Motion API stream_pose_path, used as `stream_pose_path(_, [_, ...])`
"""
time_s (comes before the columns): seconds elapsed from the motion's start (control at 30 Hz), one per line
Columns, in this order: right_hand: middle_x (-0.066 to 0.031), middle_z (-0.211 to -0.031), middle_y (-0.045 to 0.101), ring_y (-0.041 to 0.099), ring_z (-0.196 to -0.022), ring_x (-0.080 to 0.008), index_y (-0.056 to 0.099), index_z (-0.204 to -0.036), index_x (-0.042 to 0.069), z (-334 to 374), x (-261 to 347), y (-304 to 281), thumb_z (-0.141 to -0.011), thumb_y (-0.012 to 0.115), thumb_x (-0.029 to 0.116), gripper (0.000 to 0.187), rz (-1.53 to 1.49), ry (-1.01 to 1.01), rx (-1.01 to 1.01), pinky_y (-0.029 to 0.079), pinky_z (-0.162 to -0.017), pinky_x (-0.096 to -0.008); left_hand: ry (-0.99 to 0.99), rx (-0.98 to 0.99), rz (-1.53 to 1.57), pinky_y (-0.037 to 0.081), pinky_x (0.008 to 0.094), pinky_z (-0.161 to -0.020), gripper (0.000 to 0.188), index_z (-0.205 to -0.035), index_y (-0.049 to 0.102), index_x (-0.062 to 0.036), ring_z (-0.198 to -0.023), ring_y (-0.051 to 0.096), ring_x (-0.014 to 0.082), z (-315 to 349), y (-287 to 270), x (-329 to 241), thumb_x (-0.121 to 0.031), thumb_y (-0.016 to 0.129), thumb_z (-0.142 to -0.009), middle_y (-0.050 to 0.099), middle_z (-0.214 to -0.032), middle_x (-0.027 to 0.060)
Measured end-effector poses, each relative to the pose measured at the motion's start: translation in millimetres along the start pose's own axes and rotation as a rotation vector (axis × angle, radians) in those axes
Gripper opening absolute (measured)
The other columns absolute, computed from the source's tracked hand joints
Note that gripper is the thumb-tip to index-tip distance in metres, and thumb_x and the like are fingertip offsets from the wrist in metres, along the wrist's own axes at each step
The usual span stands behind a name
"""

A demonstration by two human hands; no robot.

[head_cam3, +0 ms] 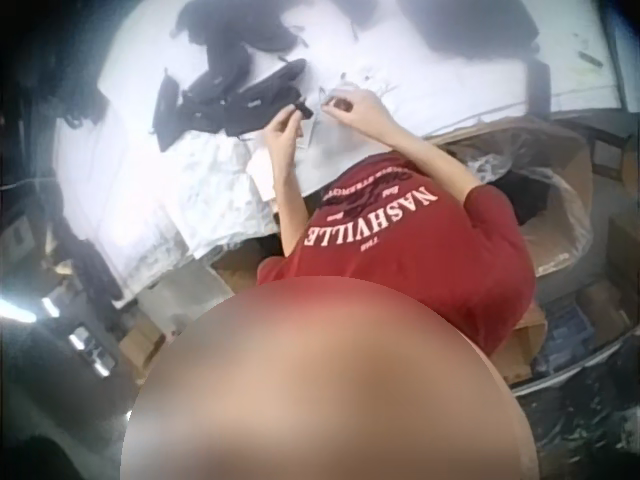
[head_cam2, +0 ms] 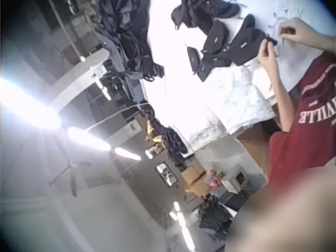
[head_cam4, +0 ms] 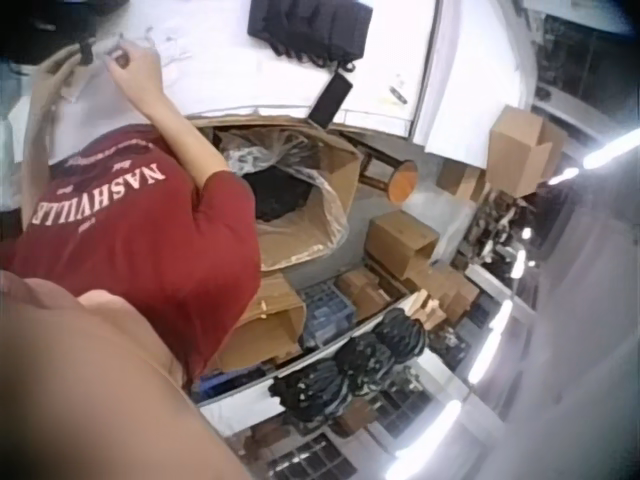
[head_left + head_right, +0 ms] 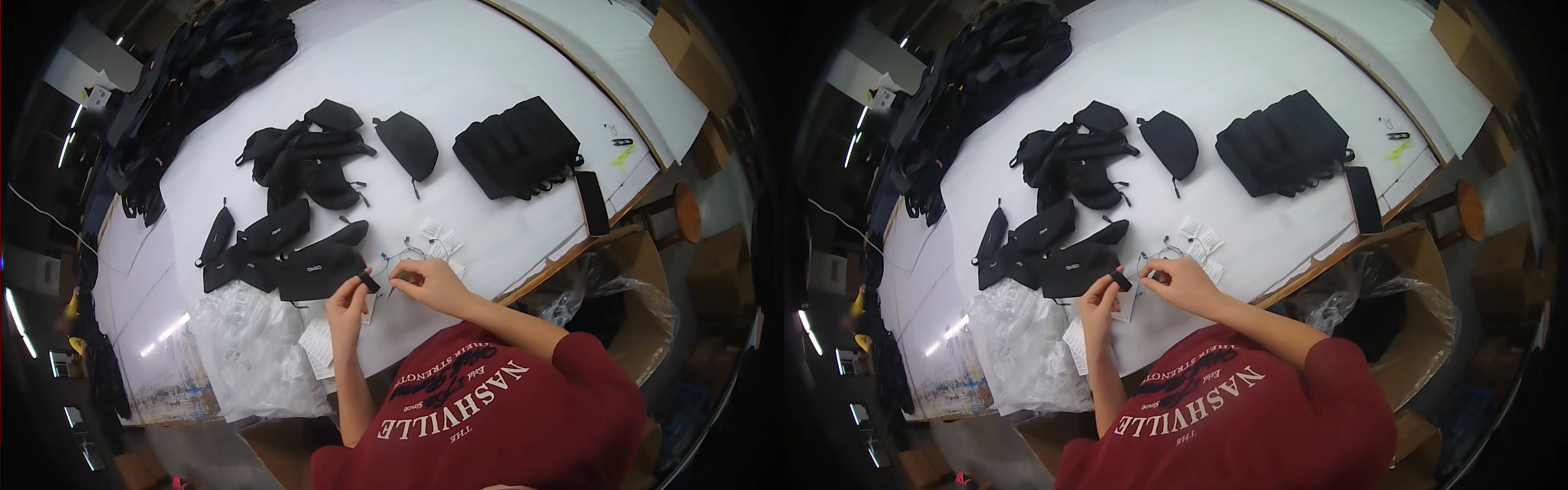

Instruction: Packaging pairs of glasses into protective black pouches and attaching tags.

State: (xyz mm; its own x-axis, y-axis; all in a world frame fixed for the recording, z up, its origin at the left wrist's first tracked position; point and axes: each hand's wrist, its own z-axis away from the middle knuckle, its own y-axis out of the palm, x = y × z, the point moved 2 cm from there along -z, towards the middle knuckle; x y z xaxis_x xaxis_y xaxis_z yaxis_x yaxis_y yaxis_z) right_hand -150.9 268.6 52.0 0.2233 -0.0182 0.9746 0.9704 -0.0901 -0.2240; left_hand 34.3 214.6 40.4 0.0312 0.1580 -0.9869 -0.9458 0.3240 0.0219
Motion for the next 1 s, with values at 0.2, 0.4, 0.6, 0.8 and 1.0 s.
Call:
stream_pose_path(0.2, [-0.0062,-0.055,0.054,0.048,-0.047,-0.0152,0.067,-0.09,0.006,3.1,6.6,12.7,-0.082,0.066,0.018,0.014,0.128,-0.129,0.055,0.037,-0.048,-0.0276,-0.024,-0.104,-0.017,0.036,0.0165,-0.049,0.014,-0.096,0.067,0.0049,-0.056,0.045,0.0005,23.7,11.9,7.8,-0.003,0.062,-0.086,0.068,-0.088,0.005])
stream_pose_path(0.4, [-0.0025,-0.06,0.055,0.049,-0.052,-0.0107,0.066,-0.092,0.007,6.9,1.6,16.3,-0.083,0.066,0.017,0.014,0.109,-0.185,0.08,0.039,-0.051,-0.0257,0.072,-0.215,-0.016,0.036,0.0176,-0.054,0.01,-0.093,0.067,0.0021,-0.061,0.047,0.0015,34.2,16.2,5.5,-0.005,0.064,-0.086,0.061,-0.074,-0.0019])
stream_pose_path(0.6, [-0.0029,-0.087,0.055,0.052,-0.077,-0.0093,0.051,-0.097,0.005,-5.2,0.9,-2.6,-0.09,0.058,0.007,0.011,-0.68,0.049,0.203,0.042,-0.074,-0.0228,0.19,-0.362,0.101,0.04,0.0194,-0.061,0.009,-0.094,0.058,-0.0015,-0.067,0.051,0.0055,39.7,14.0,-17.0,-0.01,0.058,-0.091,0.061,-0.091,0.0027])
stream_pose_path(0.8, [-0.0063,-0.087,0.064,0.053,-0.079,-0.0094,0.051,-0.095,0.008,-4.6,24.2,-13.2,-0.089,0.058,0.007,0.009,-0.717,0.064,0.196,0.041,-0.074,-0.022,0.262,-0.426,0.065,0.042,0.0205,-0.061,0.007,-0.098,0.052,-0.0017,-0.066,0.049,0.0066,48.1,18.0,-34.5,-0.007,0.053,-0.093,0.057,-0.089,0.0033])
stream_pose_path(1.0, [-0.0085,-0.08,0.069,0.054,-0.062,-0.0061,0.054,-0.093,0.007,0.4,25.9,-6.6,-0.089,0.06,0.011,0.008,-0.658,0.13,0.137,0.039,-0.055,-0.0182,0.135,-0.201,0.1,0.028,0.0168,-0.053,0.008,-0.094,0.06,-0.0007,-0.059,0.038,0.0006,51.6,30.9,-44.9,-0.005,0.062,-0.088,0.046,-0.066,-0.007])
